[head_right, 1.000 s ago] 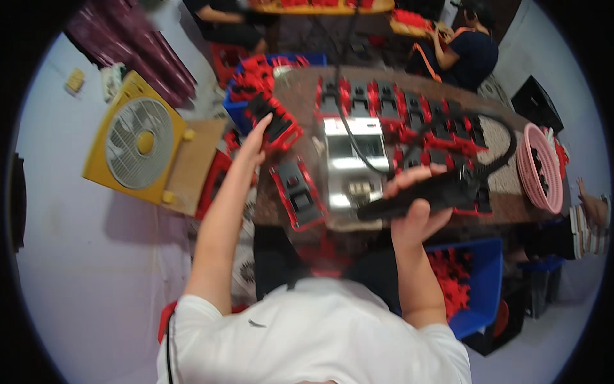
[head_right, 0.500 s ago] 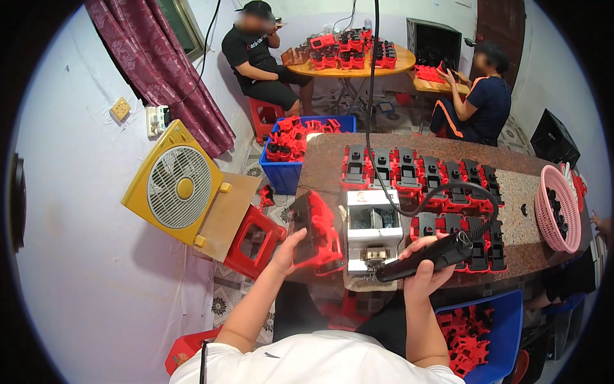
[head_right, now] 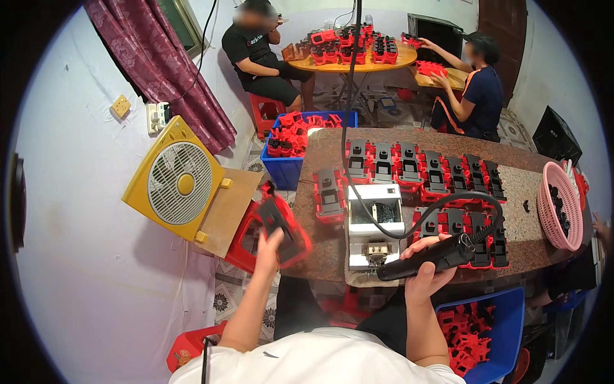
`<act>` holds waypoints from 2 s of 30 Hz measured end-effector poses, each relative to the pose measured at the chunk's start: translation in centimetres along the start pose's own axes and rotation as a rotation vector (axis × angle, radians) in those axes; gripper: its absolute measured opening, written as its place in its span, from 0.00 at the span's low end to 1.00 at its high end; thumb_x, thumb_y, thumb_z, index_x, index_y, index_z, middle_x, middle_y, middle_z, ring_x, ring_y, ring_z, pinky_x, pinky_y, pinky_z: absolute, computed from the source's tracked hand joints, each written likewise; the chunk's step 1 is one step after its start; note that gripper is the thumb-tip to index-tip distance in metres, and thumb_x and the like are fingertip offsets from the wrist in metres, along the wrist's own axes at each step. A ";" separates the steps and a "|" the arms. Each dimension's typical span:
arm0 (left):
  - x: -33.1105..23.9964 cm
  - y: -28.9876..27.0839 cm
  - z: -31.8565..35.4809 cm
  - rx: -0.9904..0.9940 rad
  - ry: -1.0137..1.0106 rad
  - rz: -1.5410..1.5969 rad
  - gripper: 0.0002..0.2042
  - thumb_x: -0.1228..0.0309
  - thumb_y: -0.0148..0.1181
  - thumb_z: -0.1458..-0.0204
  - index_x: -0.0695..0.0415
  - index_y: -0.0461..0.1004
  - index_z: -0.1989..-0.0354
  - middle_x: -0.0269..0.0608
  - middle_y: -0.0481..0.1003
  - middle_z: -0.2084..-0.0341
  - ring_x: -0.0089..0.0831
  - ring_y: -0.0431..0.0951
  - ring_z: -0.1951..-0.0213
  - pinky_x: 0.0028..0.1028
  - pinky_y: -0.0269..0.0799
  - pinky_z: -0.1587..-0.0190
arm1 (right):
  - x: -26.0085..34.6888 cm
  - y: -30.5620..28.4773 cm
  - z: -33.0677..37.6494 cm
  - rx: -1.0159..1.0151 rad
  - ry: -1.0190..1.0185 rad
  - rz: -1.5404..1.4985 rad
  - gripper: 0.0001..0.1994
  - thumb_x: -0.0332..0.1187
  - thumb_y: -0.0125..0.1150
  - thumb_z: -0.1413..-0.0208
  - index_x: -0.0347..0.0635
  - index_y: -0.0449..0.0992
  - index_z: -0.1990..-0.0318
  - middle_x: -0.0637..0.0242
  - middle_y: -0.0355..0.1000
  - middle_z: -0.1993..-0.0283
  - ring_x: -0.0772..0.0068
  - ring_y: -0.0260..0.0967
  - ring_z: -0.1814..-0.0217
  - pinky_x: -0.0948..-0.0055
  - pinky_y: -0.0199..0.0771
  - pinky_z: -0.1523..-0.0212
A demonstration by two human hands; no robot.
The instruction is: The person assembles red plastic housings with black plastic components using an electric screwdriver.
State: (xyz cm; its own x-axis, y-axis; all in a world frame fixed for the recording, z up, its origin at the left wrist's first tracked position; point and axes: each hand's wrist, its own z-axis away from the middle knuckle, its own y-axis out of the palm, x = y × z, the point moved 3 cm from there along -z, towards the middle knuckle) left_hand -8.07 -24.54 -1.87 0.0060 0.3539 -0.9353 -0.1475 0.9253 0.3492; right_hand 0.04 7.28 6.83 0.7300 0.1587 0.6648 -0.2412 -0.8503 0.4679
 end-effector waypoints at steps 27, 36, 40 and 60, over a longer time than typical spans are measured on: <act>2.1 2.0 5.8 0.388 0.801 -1.139 0.27 0.58 0.72 0.62 0.54 0.75 0.51 0.41 0.70 0.44 0.48 0.64 0.37 0.53 0.52 0.36 | -0.8 1.5 1.3 0.048 0.069 0.035 0.33 0.51 0.63 0.45 0.35 0.58 0.44 0.55 0.69 0.66 0.65 0.69 0.71 0.66 0.74 0.73; 2.8 2.8 -5.5 0.343 0.114 -0.913 0.26 0.51 0.71 0.59 0.60 0.78 0.58 0.49 0.79 0.63 0.42 0.79 0.58 0.35 0.72 0.53 | -0.9 2.6 1.3 0.073 0.024 0.016 0.34 0.51 0.65 0.46 0.32 0.58 0.47 0.54 0.70 0.68 0.65 0.70 0.73 0.66 0.77 0.73; 3.2 2.4 -5.9 0.300 0.171 -0.930 0.26 0.51 0.71 0.60 0.61 0.79 0.59 0.50 0.80 0.67 0.38 0.82 0.63 0.31 0.75 0.58 | -0.6 1.9 0.9 0.078 -0.031 0.051 0.34 0.50 0.65 0.45 0.30 0.57 0.46 0.52 0.71 0.68 0.65 0.70 0.74 0.65 0.78 0.73; 6.2 -0.2 -1.0 0.166 0.387 -0.611 0.41 0.67 0.68 0.53 0.61 0.50 0.33 0.55 0.60 0.38 0.42 0.57 0.34 0.38 0.53 0.34 | -4.2 2.2 0.0 0.272 -0.267 0.254 0.28 0.44 0.63 0.43 0.33 0.58 0.46 0.53 0.71 0.68 0.66 0.71 0.74 0.69 0.77 0.72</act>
State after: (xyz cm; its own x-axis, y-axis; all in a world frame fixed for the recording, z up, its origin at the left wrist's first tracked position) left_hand -9.00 -22.65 -7.78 -0.3143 -0.2756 -0.9084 -0.0782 0.9612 -0.2645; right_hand -3.55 4.75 5.08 0.8171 -0.1765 0.5488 -0.2834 -0.9520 0.1158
